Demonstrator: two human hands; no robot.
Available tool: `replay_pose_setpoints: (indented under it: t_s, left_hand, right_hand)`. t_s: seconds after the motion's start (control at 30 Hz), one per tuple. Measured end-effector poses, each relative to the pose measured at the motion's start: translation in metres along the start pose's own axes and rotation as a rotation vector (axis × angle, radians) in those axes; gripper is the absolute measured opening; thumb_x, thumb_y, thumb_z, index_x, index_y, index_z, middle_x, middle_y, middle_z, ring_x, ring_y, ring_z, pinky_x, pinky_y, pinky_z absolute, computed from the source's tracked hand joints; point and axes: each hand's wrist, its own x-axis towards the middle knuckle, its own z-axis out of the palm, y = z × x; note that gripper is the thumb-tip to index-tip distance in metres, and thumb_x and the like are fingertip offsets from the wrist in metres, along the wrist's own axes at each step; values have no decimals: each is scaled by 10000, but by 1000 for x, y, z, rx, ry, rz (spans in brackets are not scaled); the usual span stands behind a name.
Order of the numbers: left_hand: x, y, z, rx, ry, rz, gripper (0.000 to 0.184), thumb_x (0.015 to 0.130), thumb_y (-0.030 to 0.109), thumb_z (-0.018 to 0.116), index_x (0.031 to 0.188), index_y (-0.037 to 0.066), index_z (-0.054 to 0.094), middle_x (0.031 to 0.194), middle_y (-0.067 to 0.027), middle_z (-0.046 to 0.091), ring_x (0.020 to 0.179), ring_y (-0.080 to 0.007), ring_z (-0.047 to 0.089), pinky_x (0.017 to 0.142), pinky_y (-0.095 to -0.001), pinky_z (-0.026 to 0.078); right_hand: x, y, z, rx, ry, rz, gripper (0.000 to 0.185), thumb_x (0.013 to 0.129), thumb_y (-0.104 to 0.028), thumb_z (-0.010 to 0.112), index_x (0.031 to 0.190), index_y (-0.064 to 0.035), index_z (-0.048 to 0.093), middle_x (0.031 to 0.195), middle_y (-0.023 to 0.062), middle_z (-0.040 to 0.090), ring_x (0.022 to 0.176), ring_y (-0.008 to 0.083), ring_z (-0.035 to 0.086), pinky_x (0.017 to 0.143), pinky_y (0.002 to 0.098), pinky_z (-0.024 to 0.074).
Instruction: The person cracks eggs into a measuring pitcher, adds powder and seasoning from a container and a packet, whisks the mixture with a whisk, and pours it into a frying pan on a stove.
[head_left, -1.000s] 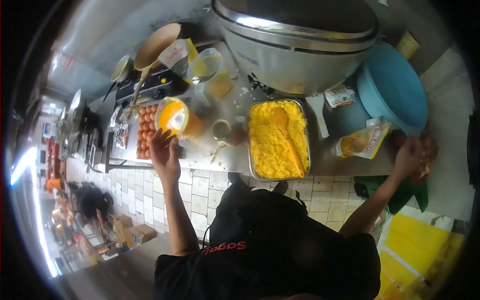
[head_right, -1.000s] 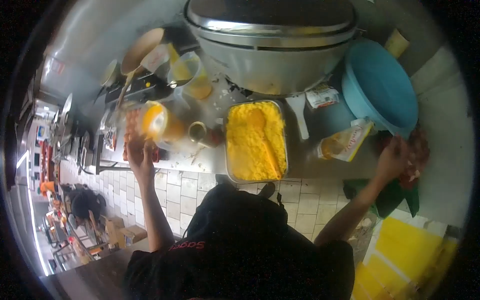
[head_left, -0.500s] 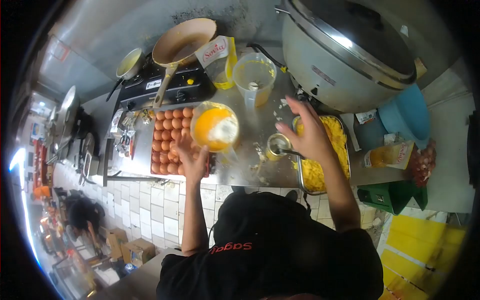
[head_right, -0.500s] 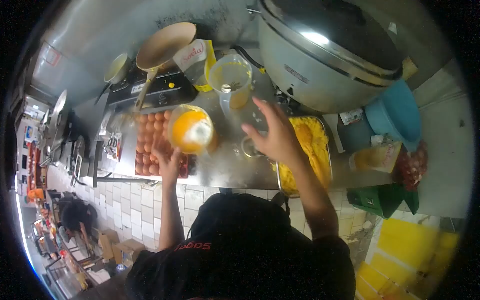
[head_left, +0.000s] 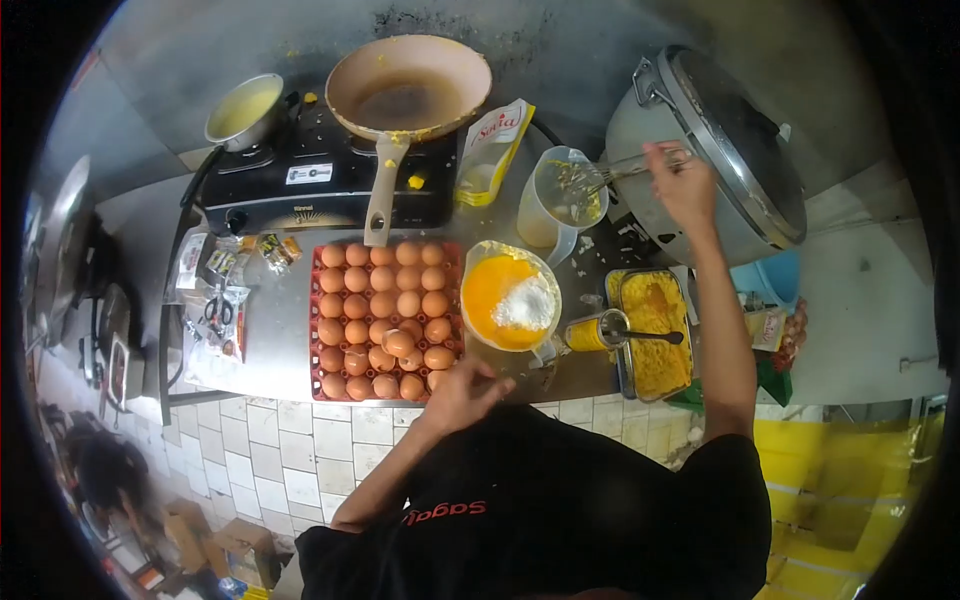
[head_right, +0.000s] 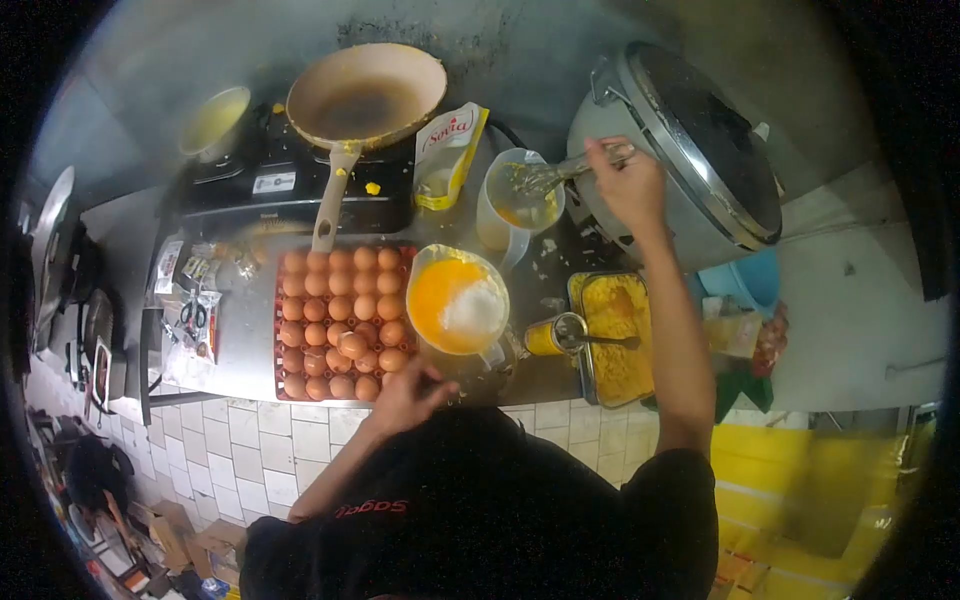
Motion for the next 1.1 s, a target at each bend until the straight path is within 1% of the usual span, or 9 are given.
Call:
replay_pose_setpoints:
  t_s: [0.03, 0.13, 0.27, 0.43, 0.6, 0.77, 0.9, 1.0, 1.1]
  left_hand:
    - [2, -3, 2, -7, -112, 98, 590, 836, 335, 783, 1231, -3, 503, 1190, -253, 585, 1113, -312, 613, 895, -400, 513]
    - [29, -11, 26, -80, -18, 532, 658, 846, 353, 769, 1307, -9, 469, 1221, -274, 570, 1157, -374, 580, 979, -440, 471]
    - [55, -6, 52, -246, -203, 435, 752, 847, 455, 733, 1341, -37, 451, 1289, -299, 539, 1204, -418, 539, 1038, -462, 425]
    - [59, -7, 42, -185, -177, 507, 705, 838, 487, 724, 1250, -54, 539, 1215, -299, 587, 1148, -417, 578, 993, -453, 460]
    - [49, -29, 39, -146, -55, 505, 646, 801, 470, 763, 1179, -27, 597, 1087, -251, 649, 1055, -382, 630, 943, -439, 491]
    - [35, -18, 12, -83, -24, 430, 589, 766, 471, 791, 1088, 4, 632, 998, -218, 670, 949, -385, 660, 827, -438, 524]
    - [30, -15, 12, -12, 96, 421, 590, 772, 464, 789, 1093, -1, 618, 967, -223, 668, 931, -397, 658, 816, -461, 522]
    - [29, -19, 19, -2, 253, 467, 570, 788, 438, 784, 1099, -5, 606, 947, -230, 668, 915, -409, 656, 800, -479, 521]
    - [30, -20, 26, -10, 295, 410, 530, 805, 402, 776, 1098, -4, 603, 948, -241, 669, 899, -418, 654, 776, -486, 523]
  right_hand:
    - [-2, -12, -8, 10, -1, 22, 293, 911, -312, 706, 880, -21, 706, 630, 27, 648, 537, 90, 585, 527, 271, 463]
    - [-15, -23, -10, -60, 15, 50, 286, 922, -303, 698, 882, -19, 693, 596, 8, 601, 497, 67, 553, 476, 247, 432]
    - [-25, -8, -3, -56, 170, 71, 304, 927, -320, 692, 888, -19, 694, 569, 12, 587, 483, 73, 547, 463, 257, 437]
    - [-55, -38, -50, 59, 348, 126, 294, 946, -320, 671, 880, -34, 694, 616, 16, 611, 473, 63, 518, 447, 236, 410]
    - [-104, -103, -71, 68, 142, 81, 201, 955, -212, 659, 879, -26, 681, 671, 15, 612, 492, 57, 510, 446, 221, 402]
    - [-141, -91, -7, 4, -242, 91, 141, 872, -171, 752, 870, -44, 692, 777, 35, 680, 523, 84, 531, 491, 240, 443]
    - [-155, -41, 65, -102, -302, -406, 209, 835, -186, 780, 791, -43, 634, 622, 35, 609, 565, 113, 571, 576, 260, 465]
    - [-163, -26, 108, 137, -327, -235, 251, 917, -147, 690, 734, -24, 570, 568, -8, 507, 536, 107, 493, 597, 255, 447]
    - [-148, -27, 125, 445, -426, 209, 343, 967, -185, 627, 677, -62, 492, 555, -10, 473, 508, 98, 472, 539, 261, 430]
